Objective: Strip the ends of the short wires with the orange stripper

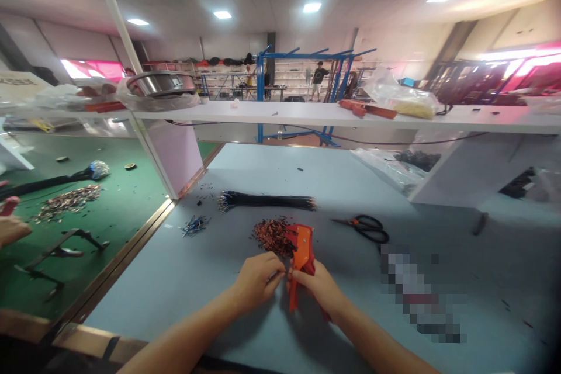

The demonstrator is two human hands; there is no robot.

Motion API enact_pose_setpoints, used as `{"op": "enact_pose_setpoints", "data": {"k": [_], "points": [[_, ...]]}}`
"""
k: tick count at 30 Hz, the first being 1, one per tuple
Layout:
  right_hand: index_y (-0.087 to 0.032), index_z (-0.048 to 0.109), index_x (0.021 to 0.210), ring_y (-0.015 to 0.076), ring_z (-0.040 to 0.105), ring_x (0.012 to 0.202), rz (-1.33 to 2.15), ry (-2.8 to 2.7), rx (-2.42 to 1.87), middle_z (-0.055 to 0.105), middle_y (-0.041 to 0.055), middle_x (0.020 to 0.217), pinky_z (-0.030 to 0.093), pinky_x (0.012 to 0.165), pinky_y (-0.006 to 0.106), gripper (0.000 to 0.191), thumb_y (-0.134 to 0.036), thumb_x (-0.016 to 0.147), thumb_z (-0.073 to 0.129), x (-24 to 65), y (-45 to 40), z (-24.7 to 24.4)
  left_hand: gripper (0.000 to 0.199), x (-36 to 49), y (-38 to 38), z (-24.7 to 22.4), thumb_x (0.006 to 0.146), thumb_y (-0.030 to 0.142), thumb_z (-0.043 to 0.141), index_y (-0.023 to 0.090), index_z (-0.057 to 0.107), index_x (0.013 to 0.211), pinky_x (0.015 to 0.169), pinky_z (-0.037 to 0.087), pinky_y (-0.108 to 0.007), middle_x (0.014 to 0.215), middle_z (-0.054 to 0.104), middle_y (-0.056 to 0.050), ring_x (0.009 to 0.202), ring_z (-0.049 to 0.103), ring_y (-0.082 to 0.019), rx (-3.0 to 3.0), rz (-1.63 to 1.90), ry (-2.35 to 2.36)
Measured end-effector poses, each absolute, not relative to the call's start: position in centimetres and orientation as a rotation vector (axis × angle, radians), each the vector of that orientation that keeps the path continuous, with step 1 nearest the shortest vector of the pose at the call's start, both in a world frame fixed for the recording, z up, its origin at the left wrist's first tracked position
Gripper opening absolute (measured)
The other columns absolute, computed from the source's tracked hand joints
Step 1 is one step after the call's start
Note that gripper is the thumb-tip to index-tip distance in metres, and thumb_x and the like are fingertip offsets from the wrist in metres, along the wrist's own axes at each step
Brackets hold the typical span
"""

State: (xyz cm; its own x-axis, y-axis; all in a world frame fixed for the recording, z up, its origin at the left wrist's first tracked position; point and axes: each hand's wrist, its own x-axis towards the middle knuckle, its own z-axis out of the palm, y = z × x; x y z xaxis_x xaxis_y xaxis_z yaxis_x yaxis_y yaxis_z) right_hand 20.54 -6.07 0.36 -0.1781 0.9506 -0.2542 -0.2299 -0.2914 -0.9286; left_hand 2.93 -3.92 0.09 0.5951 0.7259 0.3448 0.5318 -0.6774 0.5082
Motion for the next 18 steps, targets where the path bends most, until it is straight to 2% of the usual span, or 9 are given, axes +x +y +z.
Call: {"op": "enact_pose_setpoints", "data": {"k": [10, 18], "points": [[-0.016, 0.056, 0.088, 0.0199, 0.063, 0.066, 1.646, -0.969, -1.185, 0.064, 0.0038, 0.076, 0.052, 0.066, 0.034, 0.039, -0.036, 0.061, 0.076, 20.9, -5.9, -0.5, 0.019, 2.9, -3.9, -0.4, 0.087, 0.019, 0.043, 0.017, 0.062, 0.087, 0.07, 0.04, -0.021, 0.084, 0.062, -0.003, 0.079, 0.057, -0.013, 2.489, 0.717, 1.013], [-0.018, 0.057, 0.089, 0.0211, 0.063, 0.068, 1.669, -0.943, -1.221, 0.064, 0.0043, 0.076, 0.053, 0.066, 0.035, 0.04, -0.036, 0.06, 0.077, 21.1, -5.7, -0.8, 0.02, 2.8, -3.8, -0.2, 0.081, 0.016, 0.048, 0.018, 0.064, 0.094, 0.074, 0.043, -0.023, 0.087, 0.065, -0.003, 0.085, 0.059, -0.015, 2.517, 0.678, 1.002]]}}
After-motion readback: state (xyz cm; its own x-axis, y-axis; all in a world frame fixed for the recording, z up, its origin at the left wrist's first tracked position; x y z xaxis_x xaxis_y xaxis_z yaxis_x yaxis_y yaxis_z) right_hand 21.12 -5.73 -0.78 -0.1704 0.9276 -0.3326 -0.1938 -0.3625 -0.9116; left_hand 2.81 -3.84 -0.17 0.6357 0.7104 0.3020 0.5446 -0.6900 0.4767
